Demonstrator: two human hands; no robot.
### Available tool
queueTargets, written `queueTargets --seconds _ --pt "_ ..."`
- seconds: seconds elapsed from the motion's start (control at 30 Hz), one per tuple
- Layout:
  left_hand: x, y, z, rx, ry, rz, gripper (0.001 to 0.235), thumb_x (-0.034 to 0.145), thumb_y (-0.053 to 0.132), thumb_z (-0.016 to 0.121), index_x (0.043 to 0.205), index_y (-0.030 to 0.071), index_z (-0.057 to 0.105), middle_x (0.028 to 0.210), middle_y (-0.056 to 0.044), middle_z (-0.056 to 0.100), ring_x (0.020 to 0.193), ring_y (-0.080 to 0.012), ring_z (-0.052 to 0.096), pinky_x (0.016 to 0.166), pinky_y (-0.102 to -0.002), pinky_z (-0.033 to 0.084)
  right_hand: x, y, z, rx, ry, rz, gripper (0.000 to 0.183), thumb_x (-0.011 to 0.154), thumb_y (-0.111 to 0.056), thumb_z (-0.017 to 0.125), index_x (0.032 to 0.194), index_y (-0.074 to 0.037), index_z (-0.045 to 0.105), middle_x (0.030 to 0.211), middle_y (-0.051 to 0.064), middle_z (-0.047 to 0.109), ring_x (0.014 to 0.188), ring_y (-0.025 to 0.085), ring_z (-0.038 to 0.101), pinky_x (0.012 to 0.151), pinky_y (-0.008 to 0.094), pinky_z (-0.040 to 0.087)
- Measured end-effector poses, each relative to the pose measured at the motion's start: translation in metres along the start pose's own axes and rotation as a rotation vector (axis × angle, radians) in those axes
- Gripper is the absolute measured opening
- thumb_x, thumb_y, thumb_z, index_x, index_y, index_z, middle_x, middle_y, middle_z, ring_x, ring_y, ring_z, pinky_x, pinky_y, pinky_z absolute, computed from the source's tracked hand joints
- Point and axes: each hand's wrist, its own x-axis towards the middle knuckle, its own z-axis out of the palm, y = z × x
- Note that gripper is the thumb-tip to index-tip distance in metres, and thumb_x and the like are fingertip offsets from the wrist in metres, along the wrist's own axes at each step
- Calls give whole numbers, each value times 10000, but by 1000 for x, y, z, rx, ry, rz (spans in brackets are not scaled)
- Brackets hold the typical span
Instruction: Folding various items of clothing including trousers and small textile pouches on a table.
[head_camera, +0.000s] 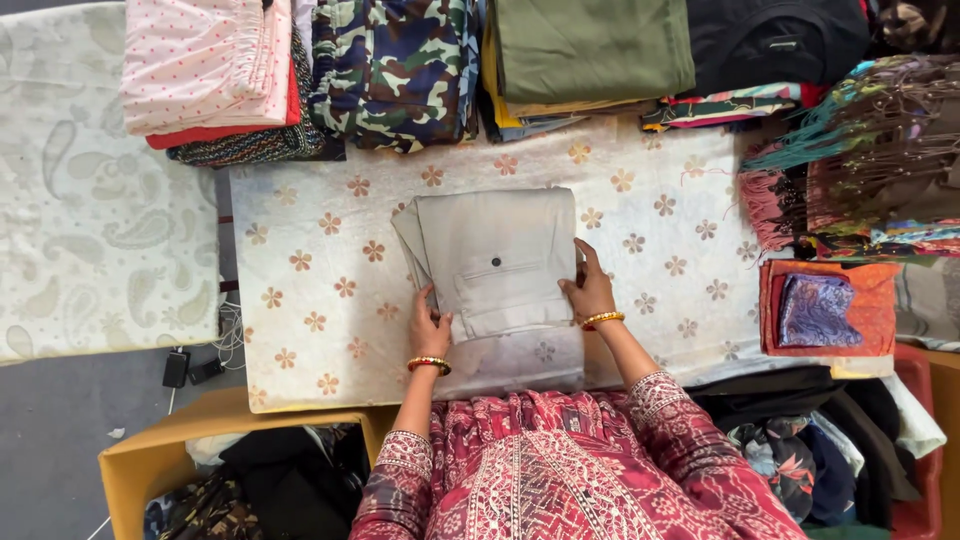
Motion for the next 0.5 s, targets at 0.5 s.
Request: queueTargets --seconds 0.5 --pt "110 22 11 -169 214 109 630 840 57 746 1424 153 531 781 -42 654 705 -214 643 698 -367 555 132 17 24 446 115 -53 627 846 7 755 1435 -109 571 982 25 682 862 117 611 769 264 523"
